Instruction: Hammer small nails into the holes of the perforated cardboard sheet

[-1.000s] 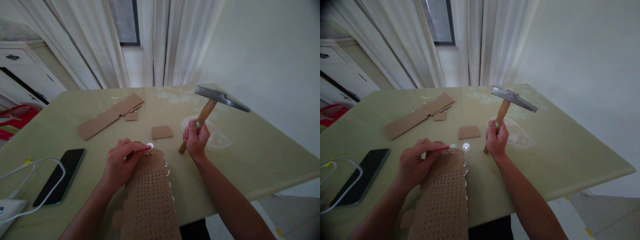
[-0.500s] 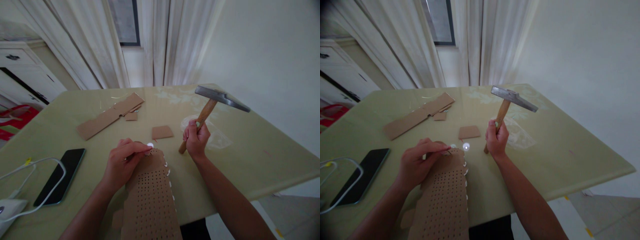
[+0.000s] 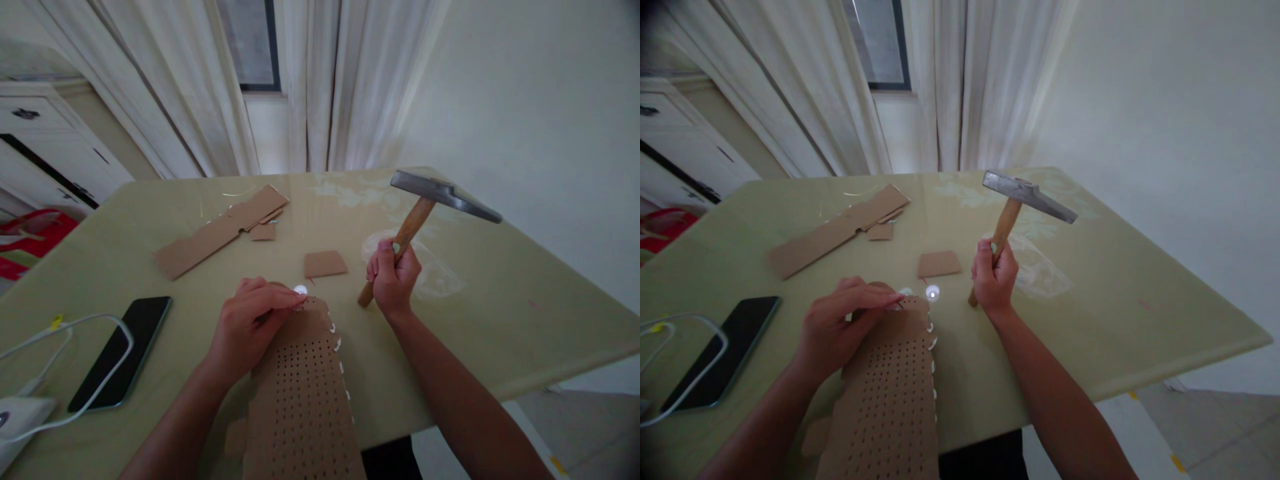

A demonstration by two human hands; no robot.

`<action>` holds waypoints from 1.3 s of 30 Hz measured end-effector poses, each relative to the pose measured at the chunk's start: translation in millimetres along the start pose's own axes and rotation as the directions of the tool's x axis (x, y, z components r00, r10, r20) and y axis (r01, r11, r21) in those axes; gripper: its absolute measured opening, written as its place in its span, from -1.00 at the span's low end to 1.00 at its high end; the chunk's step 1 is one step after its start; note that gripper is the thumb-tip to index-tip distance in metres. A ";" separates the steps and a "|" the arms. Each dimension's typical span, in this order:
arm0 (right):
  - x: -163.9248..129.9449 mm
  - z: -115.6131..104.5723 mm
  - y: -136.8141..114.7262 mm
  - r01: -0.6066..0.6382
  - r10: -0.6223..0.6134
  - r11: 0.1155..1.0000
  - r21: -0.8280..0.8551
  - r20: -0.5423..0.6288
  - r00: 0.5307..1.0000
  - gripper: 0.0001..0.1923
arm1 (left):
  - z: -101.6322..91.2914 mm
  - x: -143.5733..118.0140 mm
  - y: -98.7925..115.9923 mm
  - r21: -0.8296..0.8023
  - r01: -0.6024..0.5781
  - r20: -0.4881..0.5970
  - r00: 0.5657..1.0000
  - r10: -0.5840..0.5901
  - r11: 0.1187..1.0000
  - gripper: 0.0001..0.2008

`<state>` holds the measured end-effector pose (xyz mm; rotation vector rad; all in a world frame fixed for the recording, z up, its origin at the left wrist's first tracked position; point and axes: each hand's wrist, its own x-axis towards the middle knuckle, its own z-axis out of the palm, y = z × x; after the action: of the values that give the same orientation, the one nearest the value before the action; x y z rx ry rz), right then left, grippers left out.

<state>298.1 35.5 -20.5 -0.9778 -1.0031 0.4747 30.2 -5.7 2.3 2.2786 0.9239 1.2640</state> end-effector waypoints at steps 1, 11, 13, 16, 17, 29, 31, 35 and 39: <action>0.0 0.0 -0.3 0.001 -0.001 1.000 -0.001 0.002 1.000 -0.67 | -0.1 -0.2 0.3 0.000 -0.007 -0.001 1.000 0.007 1.000 -0.74; -0.9 -0.1 -1.8 -0.005 0.006 1.000 -0.014 0.008 1.000 -0.67 | 2.3 2.4 2.3 0.009 0.006 0.001 1.000 -0.006 1.000 -0.77; -0.9 0.3 -2.4 -0.003 0.003 1.000 -0.013 0.010 1.000 -0.68 | 2.2 2.4 3.1 -0.001 0.002 0.003 1.000 -0.002 1.000 -0.76; -0.9 0.6 -2.7 -0.003 0.003 1.000 -0.017 0.009 1.000 -0.67 | 1.9 2.2 4.0 -0.004 -0.007 -0.002 1.000 0.007 1.000 -0.76; -0.9 0.6 -2.6 -0.004 0.004 1.000 -0.018 0.008 1.000 -0.67 | 1.9 2.1 4.0 -0.006 -0.007 0.000 1.000 0.007 1.000 -0.77; -0.7 1.5 -3.4 -0.001 0.001 1.000 -0.013 0.008 1.000 -0.67 | 2.1 1.7 2.3 -0.004 -0.013 0.005 1.000 0.013 1.000 -0.79; -0.5 1.6 -3.7 -0.001 0.001 1.000 -0.020 0.008 1.000 -0.67 | 2.2 1.9 2.7 0.001 -0.016 0.003 1.000 0.016 1.000 -0.79; -0.2 1.5 -3.4 0.006 -0.006 1.000 -0.010 0.005 1.000 -0.67 | 2.8 2.7 4.5 0.009 -0.026 -0.010 1.000 0.026 1.000 -0.81; -0.7 1.4 -2.9 0.002 -0.002 1.000 -0.014 0.006 1.000 -0.68 | 3.4 3.4 6.0 0.026 -0.023 -0.016 1.000 0.023 0.999 -0.83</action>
<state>296.3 34.1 -18.0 -0.9882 -1.0139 0.4695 36.5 -7.6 6.2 2.3078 0.9274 1.2898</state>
